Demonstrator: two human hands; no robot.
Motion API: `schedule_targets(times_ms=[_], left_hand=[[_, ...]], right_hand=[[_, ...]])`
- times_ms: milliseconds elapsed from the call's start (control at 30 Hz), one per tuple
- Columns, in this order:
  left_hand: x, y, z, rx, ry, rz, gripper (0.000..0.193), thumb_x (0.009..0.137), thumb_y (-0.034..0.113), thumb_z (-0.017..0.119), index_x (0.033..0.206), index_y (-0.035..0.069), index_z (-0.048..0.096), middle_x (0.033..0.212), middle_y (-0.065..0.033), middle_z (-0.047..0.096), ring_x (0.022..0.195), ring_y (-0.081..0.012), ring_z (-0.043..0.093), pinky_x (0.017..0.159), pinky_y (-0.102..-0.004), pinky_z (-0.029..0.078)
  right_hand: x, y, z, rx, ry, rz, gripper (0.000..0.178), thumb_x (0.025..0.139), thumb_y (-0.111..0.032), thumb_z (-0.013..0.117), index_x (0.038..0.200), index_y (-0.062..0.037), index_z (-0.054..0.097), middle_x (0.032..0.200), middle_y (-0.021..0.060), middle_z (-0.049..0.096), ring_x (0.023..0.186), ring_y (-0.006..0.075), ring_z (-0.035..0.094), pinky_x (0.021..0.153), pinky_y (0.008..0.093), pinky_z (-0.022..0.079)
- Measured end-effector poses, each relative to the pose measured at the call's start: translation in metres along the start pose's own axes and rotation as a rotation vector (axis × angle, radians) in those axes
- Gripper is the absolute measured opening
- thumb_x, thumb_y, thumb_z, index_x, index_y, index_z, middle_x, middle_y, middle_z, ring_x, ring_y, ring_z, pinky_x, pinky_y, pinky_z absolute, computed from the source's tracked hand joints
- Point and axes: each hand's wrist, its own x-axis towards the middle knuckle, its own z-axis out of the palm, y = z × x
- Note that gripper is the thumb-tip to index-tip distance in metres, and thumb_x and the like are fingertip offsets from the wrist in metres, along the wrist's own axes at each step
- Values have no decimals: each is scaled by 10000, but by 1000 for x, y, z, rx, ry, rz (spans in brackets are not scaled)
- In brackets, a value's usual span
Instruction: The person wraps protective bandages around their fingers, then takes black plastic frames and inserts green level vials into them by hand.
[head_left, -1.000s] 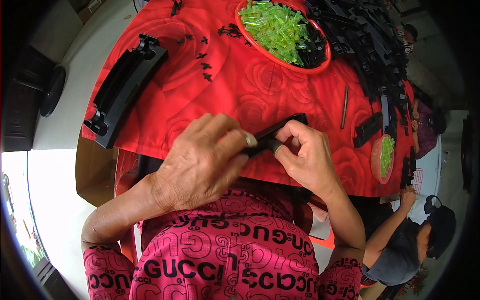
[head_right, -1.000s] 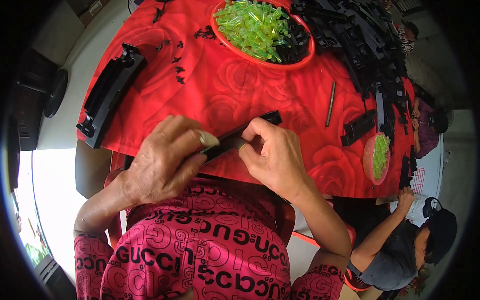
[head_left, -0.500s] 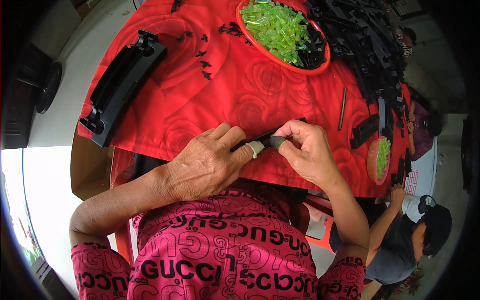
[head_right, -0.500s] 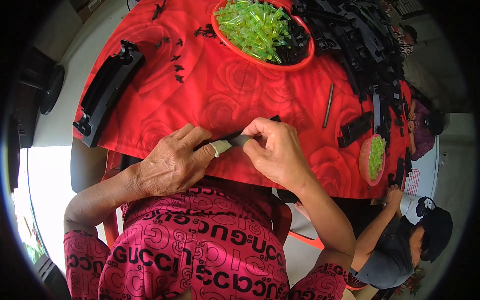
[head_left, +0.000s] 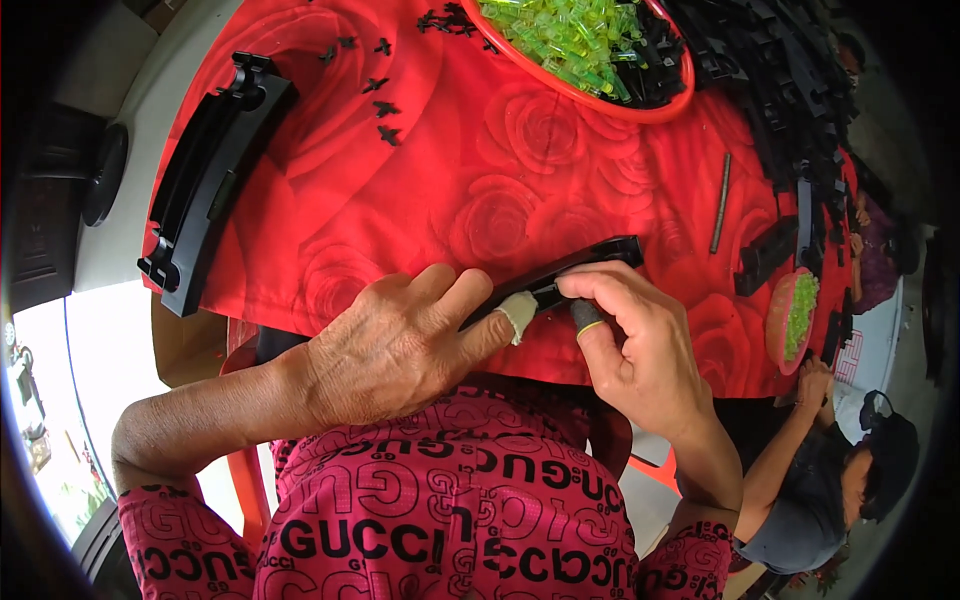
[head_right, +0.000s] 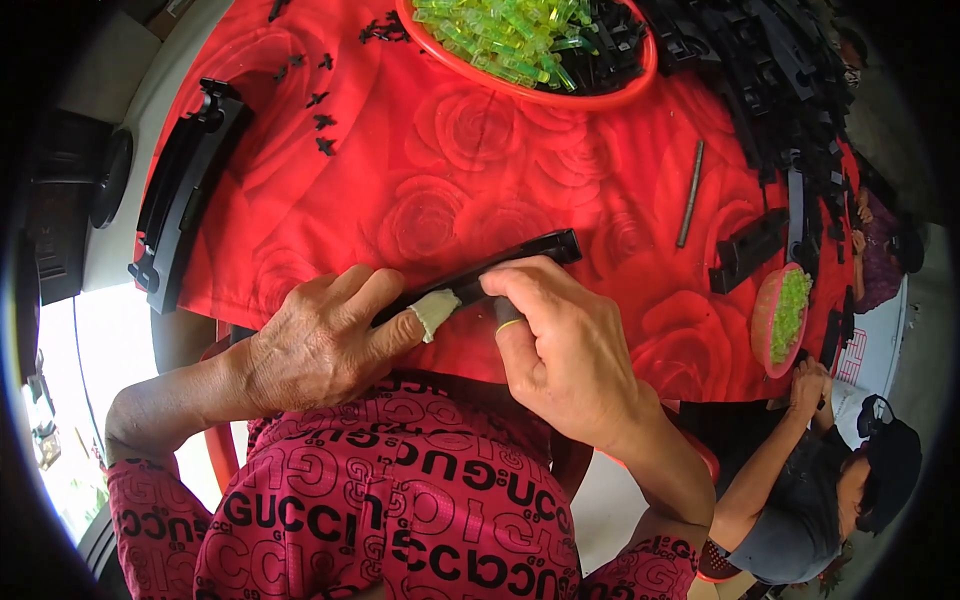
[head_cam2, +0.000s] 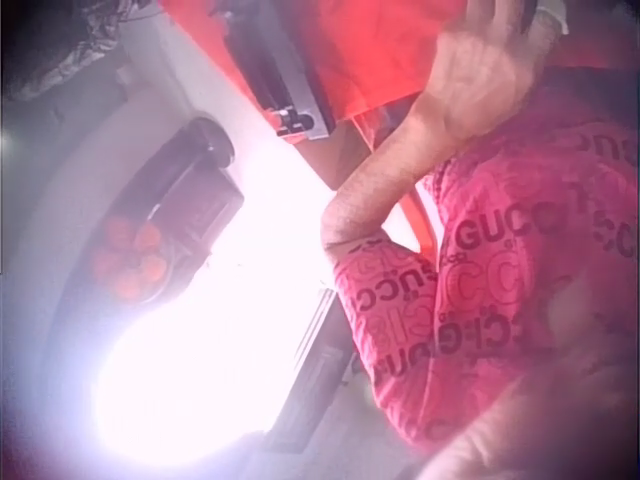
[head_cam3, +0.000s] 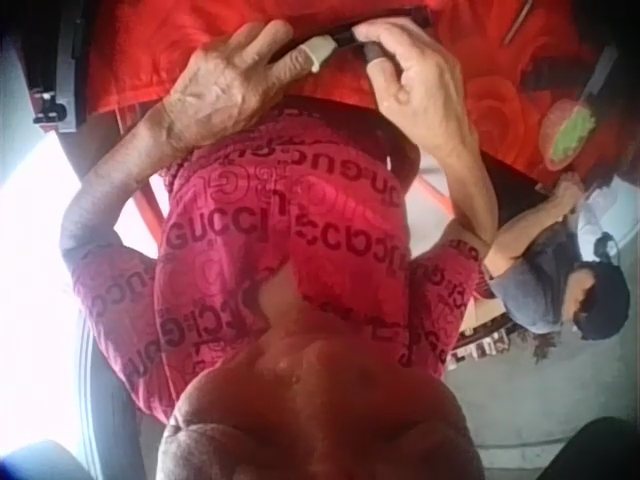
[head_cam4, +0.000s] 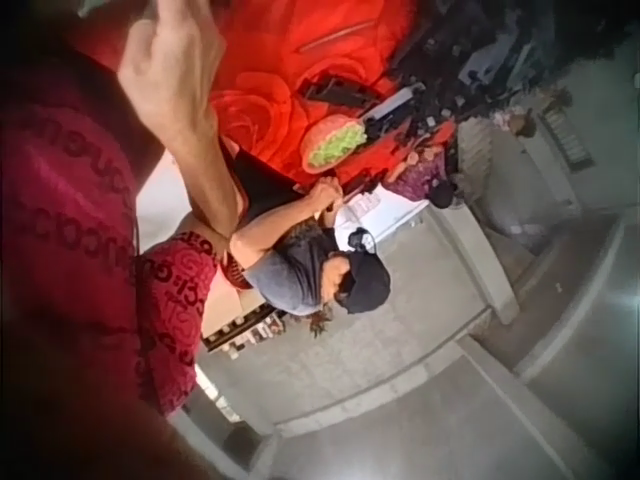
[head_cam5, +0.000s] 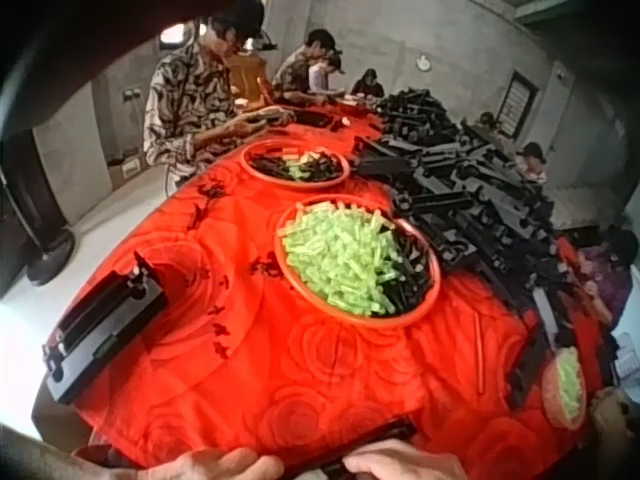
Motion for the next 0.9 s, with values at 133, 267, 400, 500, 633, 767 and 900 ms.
schedule_targets(times_ms=[133, 267, 400, 500, 633, 767, 900], left_hand=[[2, 0, 1, 3, -28, 6, 428, 809, 171, 764, 1218, 93, 666, 945, -82, 525, 721, -217, 590, 499, -340, 518], [3, 1, -3, 13, -85, -12, 361, 826, 203, 753, 1172, 119, 688, 937, -78, 525, 718, -206, 588, 490, -334, 516], [2, 2, -4, 15, -95, -26, 328, 843, 226, 733, 1154, 130, 695, 941, -78, 526, 723, -205, 584, 490, -326, 514], [2, 2, -6, 15, -156, -18, 332, 856, 250, 710, 1167, 134, 695, 954, -84, 526, 738, -210, 583, 495, -326, 514], [1, 4, -6, 54, -183, -19, 365, 865, 274, 676, 1206, 145, 689, 981, -95, 515, 741, -204, 564, 487, -321, 494], [1, 5, -6, 93, -209, -20, 393, 871, 273, 659, 1242, 145, 677, 974, -94, 493, 722, -193, 538, 482, -308, 467], [1, 4, -6, 101, -205, -9, 408, 873, 274, 658, 1259, 142, 668, 959, -89, 487, 720, -190, 533, 484, -304, 461]], right_hand=[[1, 0, -3, 23, -20, 15, 353, 779, 104, 573, 1118, 25, 632, 1062, 182, 688, 864, 364, 705, 737, 398, 583], [2, 5, -8, 64, 4, -14, 341, 789, 100, 604, 1116, 26, 666, 1040, 165, 704, 845, 313, 714, 708, 370, 573], [14, -2, -31, 131, 69, 126, 336, 780, 75, 709, 1108, 3, 721, 996, 130, 724, 795, 180, 721, 633, 296, 527], [31, 0, -40, -10, -21, 190, 314, 781, 28, 732, 1094, -1, 726, 867, 140, 726, 719, 177, 716, 596, 306, 519], [55, 0, -44, -1, -326, 374, 242, 776, -29, 734, 1014, 6, 719, 642, 127, 668, 550, 192, 663, 549, 328, 496], [76, -3, -44, 57, -478, 451, 144, 766, -9, 700, 906, 20, 695, 586, 121, 643, 493, 185, 623, 505, 344, 451], [84, -2, -43, 53, -535, 435, 118, 758, 11, 688, 874, 25, 682, 561, 108, 616, 472, 161, 589, 494, 339, 429]])
